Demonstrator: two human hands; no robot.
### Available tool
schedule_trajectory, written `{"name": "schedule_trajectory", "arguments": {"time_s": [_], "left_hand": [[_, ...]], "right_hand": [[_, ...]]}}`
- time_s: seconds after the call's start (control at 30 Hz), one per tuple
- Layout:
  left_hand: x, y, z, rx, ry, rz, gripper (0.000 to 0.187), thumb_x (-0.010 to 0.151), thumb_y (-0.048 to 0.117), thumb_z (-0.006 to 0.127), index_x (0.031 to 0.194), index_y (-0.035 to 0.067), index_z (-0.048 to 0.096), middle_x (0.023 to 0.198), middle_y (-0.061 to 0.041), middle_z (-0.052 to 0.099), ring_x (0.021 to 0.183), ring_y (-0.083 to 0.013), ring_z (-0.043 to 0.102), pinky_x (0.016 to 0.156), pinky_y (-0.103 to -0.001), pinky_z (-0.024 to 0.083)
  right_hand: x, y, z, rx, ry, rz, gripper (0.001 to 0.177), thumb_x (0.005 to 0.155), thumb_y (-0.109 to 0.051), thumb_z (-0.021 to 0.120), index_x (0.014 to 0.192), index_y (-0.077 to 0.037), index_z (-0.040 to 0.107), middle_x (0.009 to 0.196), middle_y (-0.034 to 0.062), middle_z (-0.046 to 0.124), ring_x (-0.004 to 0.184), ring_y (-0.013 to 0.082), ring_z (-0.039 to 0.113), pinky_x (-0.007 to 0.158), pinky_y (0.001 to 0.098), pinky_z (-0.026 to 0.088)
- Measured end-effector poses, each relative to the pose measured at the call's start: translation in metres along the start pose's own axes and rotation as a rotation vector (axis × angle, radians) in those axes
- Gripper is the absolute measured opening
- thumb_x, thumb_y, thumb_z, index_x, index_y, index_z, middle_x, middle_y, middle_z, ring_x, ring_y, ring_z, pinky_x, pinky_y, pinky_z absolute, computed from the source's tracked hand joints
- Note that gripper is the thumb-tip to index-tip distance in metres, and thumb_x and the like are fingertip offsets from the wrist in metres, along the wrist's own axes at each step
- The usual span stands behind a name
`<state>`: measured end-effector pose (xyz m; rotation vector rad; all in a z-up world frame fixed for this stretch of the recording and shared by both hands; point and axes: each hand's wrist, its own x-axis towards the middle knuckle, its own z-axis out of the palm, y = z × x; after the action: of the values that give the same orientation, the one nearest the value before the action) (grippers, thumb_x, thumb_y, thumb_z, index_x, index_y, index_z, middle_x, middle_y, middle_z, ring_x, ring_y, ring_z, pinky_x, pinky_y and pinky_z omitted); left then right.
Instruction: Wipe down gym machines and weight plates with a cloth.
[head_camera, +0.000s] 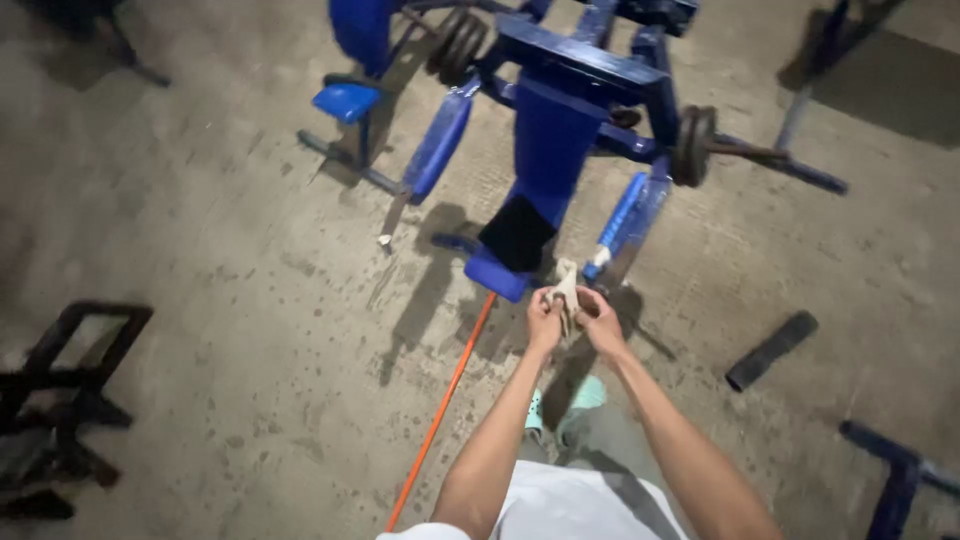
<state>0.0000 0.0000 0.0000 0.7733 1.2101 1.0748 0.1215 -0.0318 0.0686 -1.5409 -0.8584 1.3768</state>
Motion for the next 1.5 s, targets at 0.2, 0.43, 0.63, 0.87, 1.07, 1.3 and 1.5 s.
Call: {"name": "schedule_trajectory", "arguments": {"time_s": [0.2,0.43,0.63,0.87,1.07,1.3,1.5], "left_hand": [[0.005,-0.002,-0.025,-0.068,0.052,-0.046,0.027,0.099,0.006,0.063,0.126,0.006,0.059,0.095,-0.004,0.071,0.08,-0.0102,0.063,0.066,-0.026,0.051],[0.033,-0.025,-0.067,-0.16,0.014,-0.006,0.036,0.096,0.008,0.064,0.132,0.004,0.064,0.11,-0.001,0.076,0.097,-0.0093,0.069,0.084,-0.025,0.054],[0.031,0.053,-0.109,0.532,0.183,0.143,0.051,0.089,0.017,0.085,0.133,0.004,0.064,0.127,-0.014,0.062,0.111,-0.0207,0.06,0.093,-0.035,0.05],[0.1,0.046,-0.179,-0.394,-0.283,-0.548,0.037,0.095,0.025,0.07,0.129,0.012,0.064,0.116,-0.006,0.069,0.103,-0.0218,0.068,0.088,-0.042,0.059],[0.173,0.025,-0.257,0.048,-0.275,-0.479,0.029,0.096,0.019,0.067,0.122,0.006,0.069,0.109,-0.005,0.075,0.096,-0.0176,0.071,0.084,-0.035,0.058],[0.198,-0.018,-0.338,0.144,-0.341,-0.226,0.038,0.088,0.007,0.074,0.123,-0.001,0.063,0.108,-0.009,0.075,0.095,-0.0169,0.071,0.083,-0.034,0.057],[0.162,0.033,-0.317,0.174,-0.256,-0.492,0.04,0.084,0.01,0.077,0.123,0.005,0.065,0.108,-0.008,0.075,0.095,-0.0175,0.073,0.084,-0.035,0.058]], "right_hand": [[0.04,0.032,0.04,-0.101,-0.138,0.087,0.074,0.084,-0.005,0.069,0.144,-0.016,0.027,0.131,0.0074,0.052,0.121,0.0222,0.054,0.097,0.0366,0.049],[0.065,0.028,0.075,-0.181,-0.345,0.054,0.055,0.095,-0.013,0.06,0.145,-0.016,0.038,0.127,0.0026,0.059,0.116,0.0149,0.056,0.099,0.0333,0.047],[0.083,0.03,0.104,0.059,-0.171,0.256,0.039,0.093,-0.008,0.052,0.132,-0.009,0.057,0.113,0.0064,0.068,0.1,0.0211,0.069,0.084,0.0385,0.058],[0.114,0.012,0.164,0.319,-0.193,0.465,0.03,0.094,-0.015,0.067,0.122,-0.006,0.068,0.11,0.0082,0.075,0.095,0.0226,0.073,0.084,0.0404,0.06],[0.151,0.074,0.233,0.089,0.127,0.324,0.033,0.09,-0.015,0.069,0.121,-0.006,0.07,0.105,0.006,0.076,0.092,0.0183,0.071,0.079,0.0385,0.058],[0.134,0.152,0.298,-0.161,0.359,0.075,0.036,0.087,-0.015,0.071,0.121,-0.003,0.072,0.103,0.0082,0.078,0.092,0.0165,0.069,0.083,0.0341,0.056],[0.119,0.164,0.296,-0.052,0.394,0.228,0.035,0.09,-0.017,0.067,0.123,-0.004,0.07,0.107,0.0085,0.078,0.094,0.0145,0.07,0.084,0.033,0.055]]}}
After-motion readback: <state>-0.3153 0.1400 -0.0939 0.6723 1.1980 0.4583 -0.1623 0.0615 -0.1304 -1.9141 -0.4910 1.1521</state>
